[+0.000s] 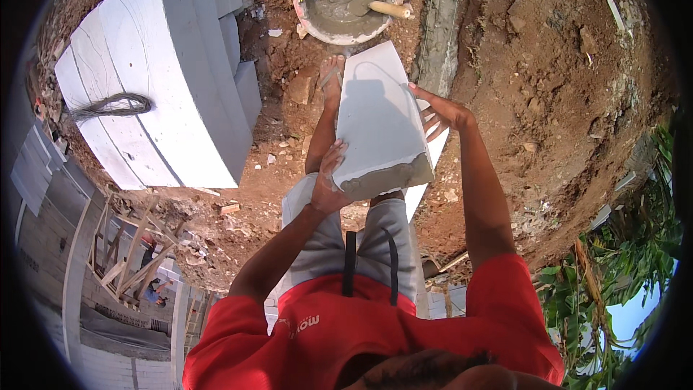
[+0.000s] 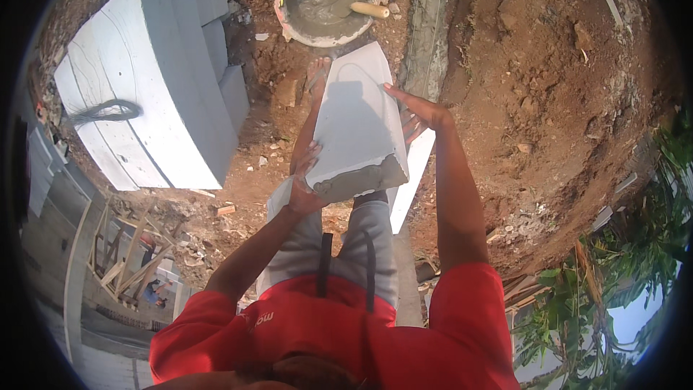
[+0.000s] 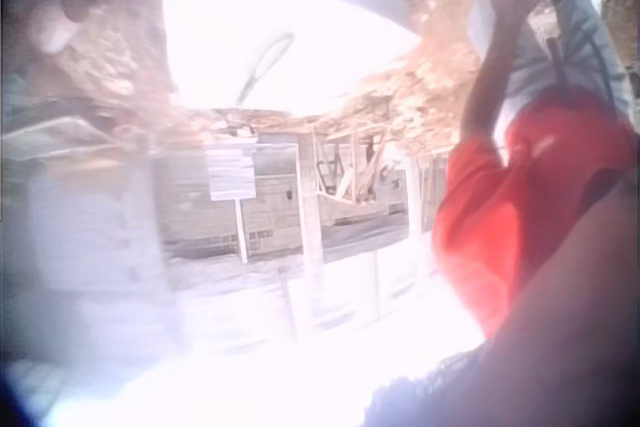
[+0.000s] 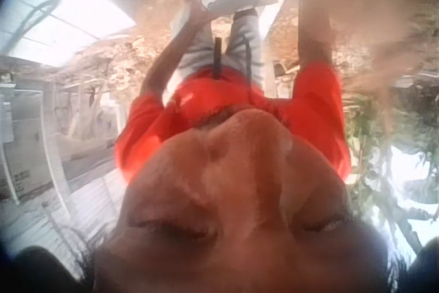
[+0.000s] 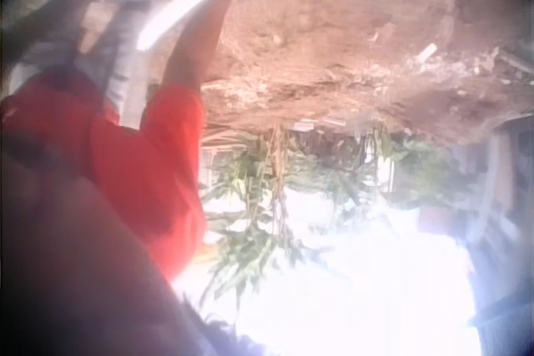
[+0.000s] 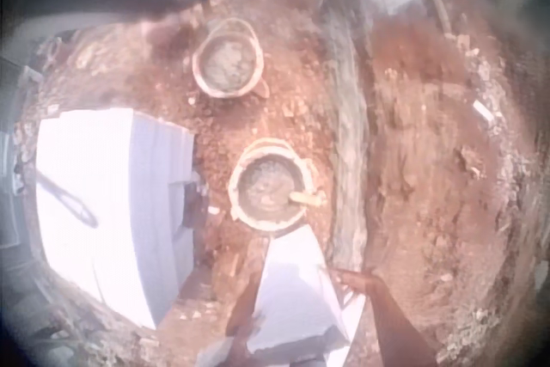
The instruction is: The person scoops wet cement from a bucket with a trowel and spreads it into a narrow trench. He then places a white rectangular paving stone into the trench, taps it with a hammer to level it, and continues spreading cement along the trench for the next stone.
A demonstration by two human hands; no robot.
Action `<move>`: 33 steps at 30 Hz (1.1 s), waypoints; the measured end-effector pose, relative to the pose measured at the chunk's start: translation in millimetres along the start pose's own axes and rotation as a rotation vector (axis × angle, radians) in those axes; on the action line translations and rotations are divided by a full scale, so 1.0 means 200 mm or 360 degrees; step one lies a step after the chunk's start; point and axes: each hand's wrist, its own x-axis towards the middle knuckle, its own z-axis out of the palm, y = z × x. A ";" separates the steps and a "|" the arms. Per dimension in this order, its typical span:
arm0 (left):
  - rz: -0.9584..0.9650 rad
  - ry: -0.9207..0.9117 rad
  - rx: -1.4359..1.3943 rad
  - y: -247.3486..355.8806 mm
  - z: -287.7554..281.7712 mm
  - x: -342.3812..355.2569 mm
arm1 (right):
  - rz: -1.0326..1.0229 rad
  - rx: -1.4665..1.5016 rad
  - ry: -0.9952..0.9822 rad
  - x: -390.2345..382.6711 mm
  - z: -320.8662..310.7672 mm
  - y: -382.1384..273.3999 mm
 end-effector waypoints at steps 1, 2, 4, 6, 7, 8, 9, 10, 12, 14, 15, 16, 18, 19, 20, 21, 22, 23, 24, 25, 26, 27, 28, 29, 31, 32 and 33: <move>-0.0048 -0.0066 0.0007 -0.01 -0.02 -0.03 | -0.0089 0.0074 -0.0066 0.04 0.05 -0.01; -0.0094 -0.0141 0.0010 -0.02 -0.03 -0.06 | -0.0101 0.0046 -0.0104 0.10 0.07 0.02; -0.0112 -0.0278 -0.0042 -0.03 -0.05 -0.07 | -0.0112 -0.0036 -0.0182 0.25 0.09 0.10; -0.0172 -0.0480 -0.0097 0.01 -0.10 -0.05 | -0.0237 0.0297 0.0010 0.19 0.18 0.15; -0.0252 -0.0622 -0.0105 0.01 -0.14 -0.05 | -0.0293 0.0464 0.0109 0.17 0.21 0.18; -0.0355 -0.0569 -0.0195 -0.06 -0.19 -0.04 | -0.0284 0.0629 0.0087 0.18 0.21 0.24; -0.0461 -0.0504 -0.0278 -0.15 -0.22 -0.01 | -0.0278 0.0786 0.0062 0.20 0.20 0.30; -0.0974 -0.0337 -0.0631 -0.28 -0.20 -0.01 | -0.0278 0.0940 0.0035 0.22 0.21 0.34; -0.1908 -0.0160 -0.1089 -0.47 -0.14 0.14 | -0.0344 0.1057 0.0034 0.21 0.22 0.38; -0.2427 -0.0373 -0.1416 -0.63 -0.01 0.35 | -0.0471 0.1127 0.0038 0.23 0.24 0.43; -0.2327 -0.0458 -0.1389 -0.63 0.08 0.39 | -0.0535 0.1064 0.0047 0.25 0.25 0.46; -0.2224 -0.0531 -0.1360 -0.62 0.16 0.44 | -0.0603 0.1001 0.0059 0.27 0.26 0.48; -0.1774 -0.0443 -0.0907 -0.29 0.29 0.58 | -0.0740 0.0907 0.0126 0.24 0.30 0.49; -0.1597 -0.0404 -0.0723 -0.17 0.32 0.59 | -0.0681 0.0721 0.0306 0.23 0.34 0.54; -0.1469 -0.0411 -0.0639 -0.11 0.31 0.58 | -0.0647 0.0543 0.0505 0.24 0.37 0.56; -0.1638 -0.0376 -0.0841 -0.08 0.33 0.51 | -0.0590 0.0355 0.0695 0.21 0.40 0.57; -0.1771 -0.0317 -0.1027 -0.07 0.34 0.49 | -0.0574 0.0306 0.0684 0.17 0.40 0.59; -0.1927 -0.0233 -0.1210 -0.06 0.36 0.44 | -0.0511 0.0216 0.0701 0.04 0.41 0.59; -0.2150 -0.0200 -0.1445 -0.17 0.39 0.31 | -0.0458 0.0130 0.0742 -0.14 0.41 0.54; -0.2362 -0.0152 -0.1683 -0.22 0.42 0.24 | -0.0414 0.0037 0.0779 -0.29 0.40 0.51; -0.2287 -0.0159 -0.1673 -0.16 0.45 0.26 | -0.0397 0.0089 0.0781 -0.42 0.39 0.50; -0.2204 -0.0150 -0.1655 -0.07 0.49 0.28 | -0.0463 0.0082 0.0859 -0.51 0.38 0.52; -0.2121 -0.0141 -0.1639 0.00 0.54 0.29 | -0.0527 0.0073 0.0937 -0.59 0.37 0.54; -0.2057 -0.0162 -0.1698 0.04 0.58 0.31 | -0.0599 0.0055 0.1015 -0.68 0.35 0.55; -0.1921 -0.0187 -0.1825 0.09 0.68 0.33 | -0.0787 0.0081 0.1098 -0.82 0.28 0.58; -0.1834 -0.0166 -0.1822 0.14 0.74 0.37 | -0.0895 0.0095 0.1157 -0.88 0.24 0.59; -0.1772 -0.0197 -0.1821 0.18 0.79 0.42 | -0.0904 0.0046 0.1227 -0.93 0.21 0.60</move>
